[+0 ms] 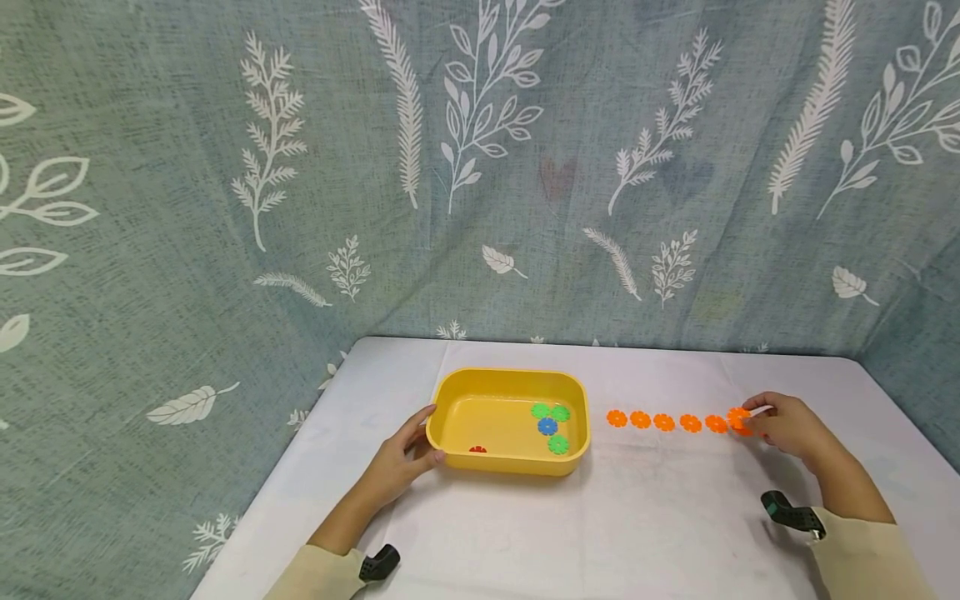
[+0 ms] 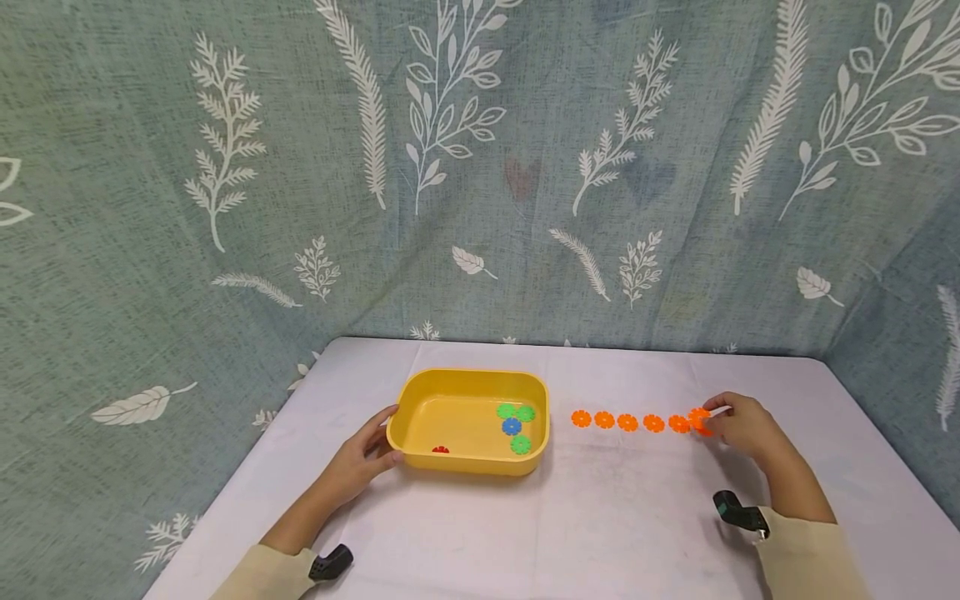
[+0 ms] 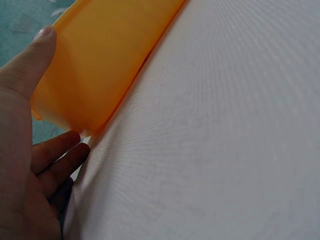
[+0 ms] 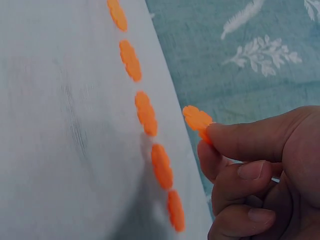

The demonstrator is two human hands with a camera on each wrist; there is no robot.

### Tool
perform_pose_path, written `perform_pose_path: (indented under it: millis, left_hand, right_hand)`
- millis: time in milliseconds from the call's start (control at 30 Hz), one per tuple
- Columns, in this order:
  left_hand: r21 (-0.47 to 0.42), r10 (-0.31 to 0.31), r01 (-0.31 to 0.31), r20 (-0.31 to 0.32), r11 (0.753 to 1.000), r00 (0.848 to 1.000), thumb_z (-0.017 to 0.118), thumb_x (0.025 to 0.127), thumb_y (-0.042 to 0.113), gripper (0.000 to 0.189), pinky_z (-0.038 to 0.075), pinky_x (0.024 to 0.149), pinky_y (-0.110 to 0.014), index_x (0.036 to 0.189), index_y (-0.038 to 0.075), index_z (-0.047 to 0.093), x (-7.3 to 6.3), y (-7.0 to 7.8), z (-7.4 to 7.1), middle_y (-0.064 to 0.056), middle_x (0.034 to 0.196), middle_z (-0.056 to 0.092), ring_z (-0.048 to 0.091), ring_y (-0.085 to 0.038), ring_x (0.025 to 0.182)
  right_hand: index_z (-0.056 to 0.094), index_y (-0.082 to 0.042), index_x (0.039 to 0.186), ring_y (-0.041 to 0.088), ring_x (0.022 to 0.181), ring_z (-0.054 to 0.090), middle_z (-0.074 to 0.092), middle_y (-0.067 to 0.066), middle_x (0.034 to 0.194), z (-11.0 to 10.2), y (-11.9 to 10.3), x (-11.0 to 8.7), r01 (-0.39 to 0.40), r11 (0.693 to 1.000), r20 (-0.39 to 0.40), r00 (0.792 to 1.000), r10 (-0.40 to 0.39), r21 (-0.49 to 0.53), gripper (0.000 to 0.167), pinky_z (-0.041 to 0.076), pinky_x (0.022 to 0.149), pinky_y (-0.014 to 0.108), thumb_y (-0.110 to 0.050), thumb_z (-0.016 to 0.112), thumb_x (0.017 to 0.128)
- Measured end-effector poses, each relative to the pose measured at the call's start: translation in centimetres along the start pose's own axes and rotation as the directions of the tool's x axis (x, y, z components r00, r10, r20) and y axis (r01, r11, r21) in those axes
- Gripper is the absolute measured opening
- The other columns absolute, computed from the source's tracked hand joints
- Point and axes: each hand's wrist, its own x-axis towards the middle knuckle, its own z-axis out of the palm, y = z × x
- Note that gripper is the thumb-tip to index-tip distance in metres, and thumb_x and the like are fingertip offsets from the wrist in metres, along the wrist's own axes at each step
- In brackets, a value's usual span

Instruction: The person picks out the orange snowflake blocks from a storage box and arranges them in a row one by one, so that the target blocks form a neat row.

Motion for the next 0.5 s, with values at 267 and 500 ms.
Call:
perform_pose_path:
  millis: [267, 500]
  left_hand:
    - [0.020, 0.024, -0.023, -0.012, 1.000, 1.000, 0.078, 0.081, 0.043, 0.081, 0.026, 0.111, -0.054, 0.150, 0.036, 0.035, 0.3, -1.3, 0.0, -0.006, 0.136, 0.057, 0.043, -0.025, 0.133]
    - [0.009, 0.035, -0.035, -0.006, 0.999, 0.999, 0.077, 0.081, 0.046, 0.080, 0.026, 0.110, -0.055, 0.149, 0.038, 0.035, 0.6, -1.5, 0.1, -0.005, 0.136, 0.057, 0.044, -0.025, 0.132]
  right_hand:
    - [0.048, 0.013, 0.122, 0.028, 0.082, 0.057, 0.061, 0.021, 0.100, -0.9, 1.4, -0.2, -0.012, 1.000, -0.056, 0.998, 0.010, -0.024, 0.041, 0.050, 0.064, 0.034, -0.012, 0.061, 0.092]
    - [0.046, 0.015, 0.123, 0.027, 0.079, 0.056, 0.059, 0.023, 0.099, -1.9, 3.0, -0.1, -0.040, 0.999, -0.082, 0.996, 0.038, -0.030, 0.044, 0.048, 0.061, 0.032, -0.012, 0.061, 0.092]
